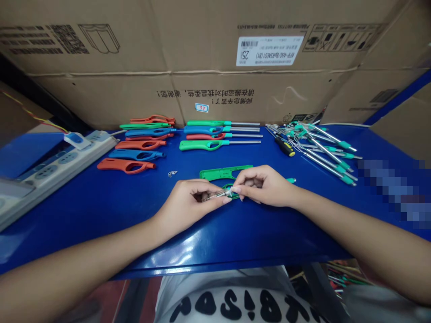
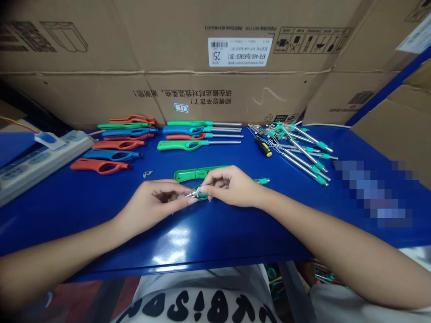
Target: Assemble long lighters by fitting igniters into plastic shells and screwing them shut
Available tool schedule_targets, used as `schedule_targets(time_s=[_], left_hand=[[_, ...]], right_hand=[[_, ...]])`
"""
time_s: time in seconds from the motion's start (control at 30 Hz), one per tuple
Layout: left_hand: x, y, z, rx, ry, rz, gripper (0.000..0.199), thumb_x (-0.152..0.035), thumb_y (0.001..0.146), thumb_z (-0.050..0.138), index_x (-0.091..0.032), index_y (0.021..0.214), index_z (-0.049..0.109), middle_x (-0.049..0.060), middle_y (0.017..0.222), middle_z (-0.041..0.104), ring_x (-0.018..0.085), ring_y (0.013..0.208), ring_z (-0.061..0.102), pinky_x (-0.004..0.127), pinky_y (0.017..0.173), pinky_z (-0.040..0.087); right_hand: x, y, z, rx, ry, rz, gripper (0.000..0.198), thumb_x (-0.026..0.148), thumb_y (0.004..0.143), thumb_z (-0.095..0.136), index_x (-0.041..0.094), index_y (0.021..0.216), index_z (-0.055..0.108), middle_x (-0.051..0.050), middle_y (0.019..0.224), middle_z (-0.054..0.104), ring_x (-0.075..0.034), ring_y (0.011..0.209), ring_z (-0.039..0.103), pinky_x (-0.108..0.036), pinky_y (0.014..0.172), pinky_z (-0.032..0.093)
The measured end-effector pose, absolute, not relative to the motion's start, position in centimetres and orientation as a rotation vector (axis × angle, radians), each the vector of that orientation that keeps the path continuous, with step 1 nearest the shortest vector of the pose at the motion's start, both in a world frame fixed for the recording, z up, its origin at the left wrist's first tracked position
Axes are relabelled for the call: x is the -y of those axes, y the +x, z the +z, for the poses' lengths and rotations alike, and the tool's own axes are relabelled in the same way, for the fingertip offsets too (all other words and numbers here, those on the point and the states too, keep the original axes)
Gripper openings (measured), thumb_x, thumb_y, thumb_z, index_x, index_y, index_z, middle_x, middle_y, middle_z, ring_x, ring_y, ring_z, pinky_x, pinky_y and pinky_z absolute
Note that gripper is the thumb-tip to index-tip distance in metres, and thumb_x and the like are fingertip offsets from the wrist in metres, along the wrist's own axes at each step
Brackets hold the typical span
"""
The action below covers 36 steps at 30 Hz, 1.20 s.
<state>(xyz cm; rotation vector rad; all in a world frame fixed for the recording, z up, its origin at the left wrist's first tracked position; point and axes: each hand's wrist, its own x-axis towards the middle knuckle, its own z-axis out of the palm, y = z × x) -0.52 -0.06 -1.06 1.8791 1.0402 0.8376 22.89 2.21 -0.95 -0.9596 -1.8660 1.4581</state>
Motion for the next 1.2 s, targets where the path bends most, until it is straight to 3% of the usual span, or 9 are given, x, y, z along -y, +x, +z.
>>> schedule_targets(time_s=[0.4, 1.2], left_hand=[[-0.01, -0.48, -0.72, -1.049, 1.845, 0.792, 0.022, -0.035, 0.089, 0.073, -0.017, 0.096, 0.082, 0.006, 0.082, 0.075, 0.012, 0.063, 0.058, 0.023, 0.055, 0.042], [-0.09, -0.28, -1.07, -1.045, 1.837, 0.799, 0.02, -0.034, 0.09, 0.072, -0.021, 0.101, 0.083, 0.003, 0.076, 0.071, 0.012, 0.064, 0.056, 0.024, 0.057, 0.039]], right_hand=[[-2.44, 23.03, -0.91, 1.76, -0.967, 1.524, 0.037, 0.049, 0.08, 0.079, 0.013, 0.085, 0.07, 0.002, 0.063, 0.064, -0.004, 0.041, 0.046, -0.018, 0.038, 0.036], [-1.79, 22.42, -0.85, 1.773, -1.043, 1.47, 0.034, 0.045, 0.079, 0.081, 0.014, 0.08, 0.068, 0.002, 0.06, 0.065, -0.004, 0.04, 0.046, -0.017, 0.037, 0.035]])
